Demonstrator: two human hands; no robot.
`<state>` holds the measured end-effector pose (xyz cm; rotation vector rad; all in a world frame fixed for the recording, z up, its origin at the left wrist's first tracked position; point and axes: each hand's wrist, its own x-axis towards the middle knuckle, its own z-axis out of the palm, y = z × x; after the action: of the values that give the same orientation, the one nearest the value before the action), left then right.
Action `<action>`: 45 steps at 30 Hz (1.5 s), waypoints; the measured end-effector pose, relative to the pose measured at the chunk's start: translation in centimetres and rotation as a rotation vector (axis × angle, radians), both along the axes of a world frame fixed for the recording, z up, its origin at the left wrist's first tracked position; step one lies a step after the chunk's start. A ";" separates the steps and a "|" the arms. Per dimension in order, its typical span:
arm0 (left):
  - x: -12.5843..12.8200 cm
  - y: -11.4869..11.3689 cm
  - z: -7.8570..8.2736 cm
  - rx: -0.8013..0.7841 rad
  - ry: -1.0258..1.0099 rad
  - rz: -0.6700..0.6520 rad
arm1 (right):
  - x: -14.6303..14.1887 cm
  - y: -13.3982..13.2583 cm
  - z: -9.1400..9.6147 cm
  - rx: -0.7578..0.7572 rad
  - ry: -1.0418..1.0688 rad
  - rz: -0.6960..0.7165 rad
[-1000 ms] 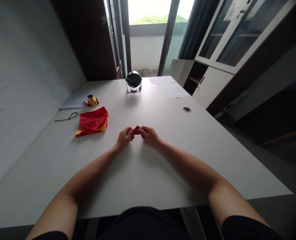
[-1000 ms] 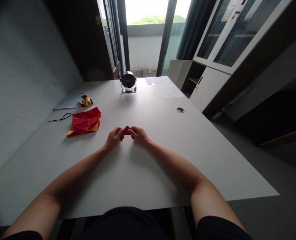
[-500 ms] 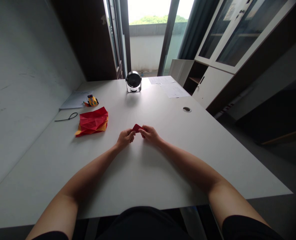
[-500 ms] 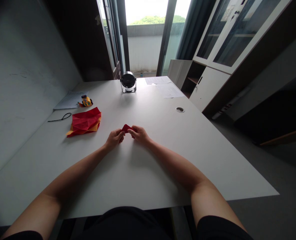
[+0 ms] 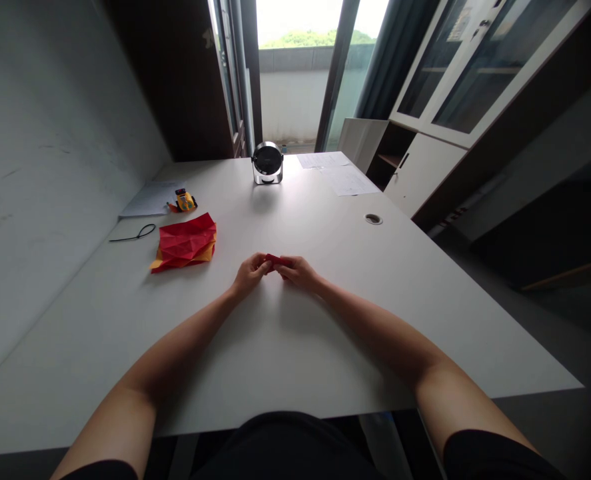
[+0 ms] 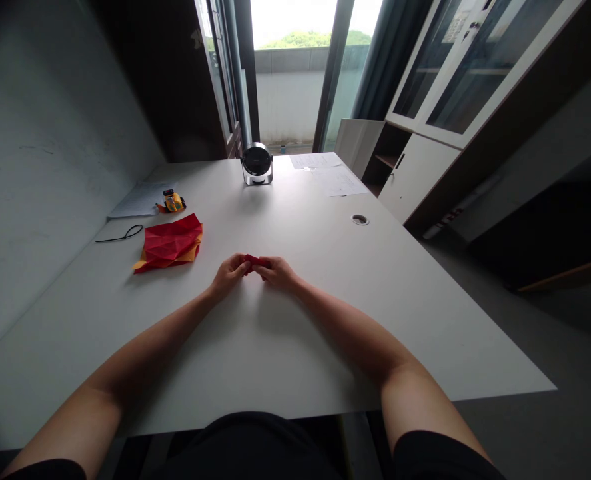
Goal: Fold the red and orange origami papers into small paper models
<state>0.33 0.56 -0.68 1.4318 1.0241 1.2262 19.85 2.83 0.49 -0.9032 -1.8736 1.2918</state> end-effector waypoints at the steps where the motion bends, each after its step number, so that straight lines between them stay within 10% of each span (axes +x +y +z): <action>1: 0.0 0.0 0.0 0.000 0.001 0.022 | 0.0 0.0 0.0 0.006 -0.031 0.006; 33: -0.3 0.0 0.3 -0.039 0.072 0.021 | -0.1 0.0 0.1 0.283 -0.064 -0.313; 45: -1.1 0.2 0.9 -0.118 -0.130 -0.160 | -0.1 -1.4 1.3 0.207 0.053 -0.061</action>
<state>-0.79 0.72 0.24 1.2991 0.8619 1.1096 19.76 1.46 1.83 -0.8031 -1.8836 1.0528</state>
